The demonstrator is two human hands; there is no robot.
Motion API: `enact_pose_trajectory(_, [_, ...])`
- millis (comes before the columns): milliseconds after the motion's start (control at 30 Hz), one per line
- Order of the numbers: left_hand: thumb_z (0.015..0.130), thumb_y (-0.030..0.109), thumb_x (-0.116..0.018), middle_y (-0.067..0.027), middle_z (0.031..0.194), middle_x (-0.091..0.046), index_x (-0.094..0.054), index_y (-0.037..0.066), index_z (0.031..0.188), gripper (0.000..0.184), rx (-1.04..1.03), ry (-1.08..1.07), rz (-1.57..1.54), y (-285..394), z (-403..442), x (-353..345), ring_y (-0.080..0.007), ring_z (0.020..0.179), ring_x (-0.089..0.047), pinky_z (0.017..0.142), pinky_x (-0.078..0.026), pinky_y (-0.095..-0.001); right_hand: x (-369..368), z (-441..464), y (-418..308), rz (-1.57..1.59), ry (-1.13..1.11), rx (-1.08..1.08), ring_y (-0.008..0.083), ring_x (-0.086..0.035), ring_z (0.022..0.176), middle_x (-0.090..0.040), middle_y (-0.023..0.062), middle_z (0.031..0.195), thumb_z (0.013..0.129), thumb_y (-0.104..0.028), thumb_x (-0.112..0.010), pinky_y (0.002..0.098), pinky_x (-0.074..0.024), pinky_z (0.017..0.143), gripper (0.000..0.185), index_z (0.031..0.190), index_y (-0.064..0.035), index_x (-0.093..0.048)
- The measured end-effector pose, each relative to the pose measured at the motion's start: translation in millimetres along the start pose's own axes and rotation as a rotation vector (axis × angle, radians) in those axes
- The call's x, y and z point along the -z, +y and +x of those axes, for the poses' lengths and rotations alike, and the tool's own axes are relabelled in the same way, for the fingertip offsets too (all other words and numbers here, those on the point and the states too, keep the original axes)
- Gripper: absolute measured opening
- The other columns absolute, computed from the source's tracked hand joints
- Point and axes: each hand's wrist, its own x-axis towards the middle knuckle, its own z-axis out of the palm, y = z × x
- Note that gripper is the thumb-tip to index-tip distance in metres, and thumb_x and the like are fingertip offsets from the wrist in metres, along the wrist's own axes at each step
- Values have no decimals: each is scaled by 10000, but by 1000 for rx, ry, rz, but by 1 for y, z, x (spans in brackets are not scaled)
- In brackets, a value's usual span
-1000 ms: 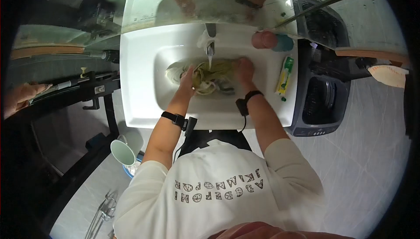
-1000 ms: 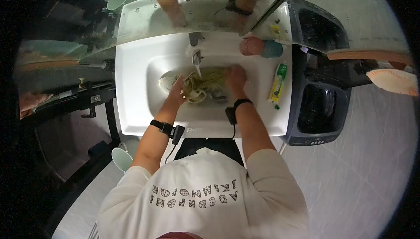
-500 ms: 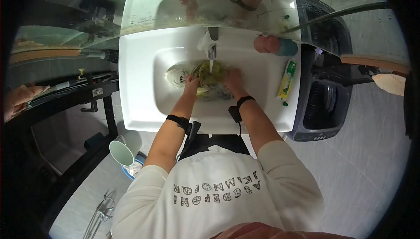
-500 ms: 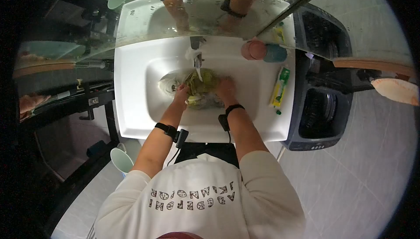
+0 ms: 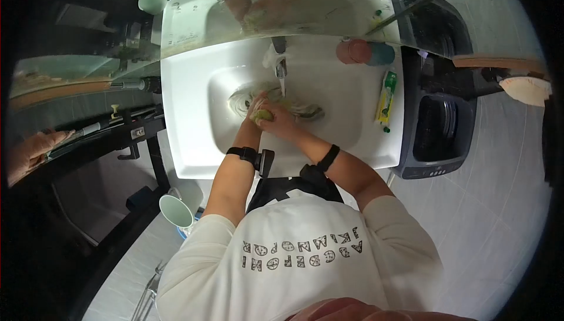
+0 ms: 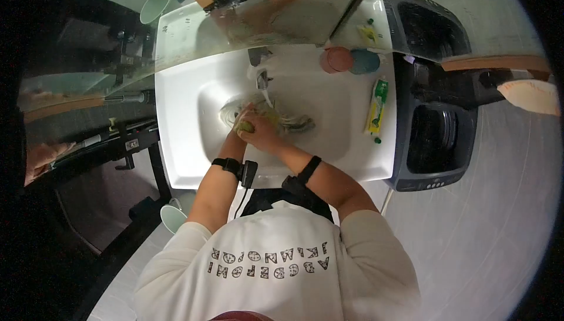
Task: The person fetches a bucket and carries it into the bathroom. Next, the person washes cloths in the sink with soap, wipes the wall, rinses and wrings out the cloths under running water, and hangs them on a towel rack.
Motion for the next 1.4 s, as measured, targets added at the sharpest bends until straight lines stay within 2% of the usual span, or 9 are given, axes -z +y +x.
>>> enact_pose_trajectory(167, [916, 384, -367, -77, 1339, -372, -365, 130, 1301, 462, -35, 28, 118, -10, 3, -14, -230, 1274, -279, 1032, -270, -433, -12, 3, -26, -162, 236, -156, 347, -562, 745, -568, 196, 771, 743, -242, -629, 408, -437, 672, 255, 808, -5, -562])
enact_pose_trajectory(500, [917, 349, -391, -79, 1289, -439, -400, 107, 1277, 433, -46, 209, 333, -54, -29, -39, -206, 1276, -291, 1049, -268, -418, 50, 37, 68, -672, 87, -334, 317, -585, 818, -614, 131, 866, 800, -392, -531, 417, -451, 730, 348, 909, -68, -600])
enact_pose_trajectory(633, [901, 355, -462, -80, 1267, -418, -424, 118, 1239, 415, -110, 312, 316, -23, -52, -49, -260, 1204, -369, 998, -292, -487, 79, 18, 55, -1166, 507, -149, 353, -564, 752, -578, 170, 785, 812, -372, -527, 446, -447, 686, 353, 820, -23, -575])
enact_pose_trajectory(700, [879, 399, -481, -95, 1391, -263, -326, 148, 1335, 543, -165, 753, 532, -8, -54, -44, -312, 1290, -226, 1015, -218, -542, 81, 9, 61, -1370, 606, -236, 343, -574, 783, -591, 173, 832, 823, -361, -520, 455, -446, 706, 347, 846, -21, -586])
enact_pose_trajectory(900, [848, 413, -509, -96, 1443, -145, -244, 184, 1383, 639, -220, 708, 609, 5, -44, -29, -330, 1310, -169, 1012, -217, -536, 79, 14, 101, -1131, -756, -751, 295, -526, 1046, -568, 132, 1106, 845, -366, -539, 430, -420, 882, 477, 1225, -86, -471])
enact_pose_trajectory(1000, [841, 411, -519, -104, 1440, -160, -298, 179, 1357, 608, -195, 699, 551, 5, -41, -29, -331, 1289, -221, 1007, -218, -532, 76, 4, 111, -930, 83, -783, 320, -591, 811, -601, 142, 1003, 855, -319, -510, 422, -463, 737, 383, 962, 44, -569])
enact_pose_trajectory(1100, [849, 401, -504, -110, 1421, -202, -356, 164, 1315, 543, -80, 682, 362, -3, -26, -30, -332, 1253, -283, 982, -243, -542, 65, 27, 96, -223, 137, -834, 254, -562, 875, -596, 128, 937, 795, -338, -625, 370, -439, 783, 414, 1043, -12, -559])
enact_pose_trajectory(1167, [862, 374, -485, -82, 1342, -311, -416, 170, 1260, 453, -71, 629, 296, -6, -19, -36, -283, 1212, -334, 966, -271, -528, 59, 27, 46, 50, 180, -350, 233, -540, 833, -584, 111, 878, 789, -366, -611, 351, -432, 748, 408, 971, -2, -583])
enact_pose_trajectory(1400, [895, 356, -416, -67, 1163, -488, -493, 141, 1179, 364, -34, 190, 66, -21, 17, -44, -218, 1121, -437, 922, -353, -460, 14, 10, -19, -154, 150, -146, 200, -591, 763, -627, 110, 827, 777, -250, -606, 323, -460, 710, 307, 966, -7, -600])
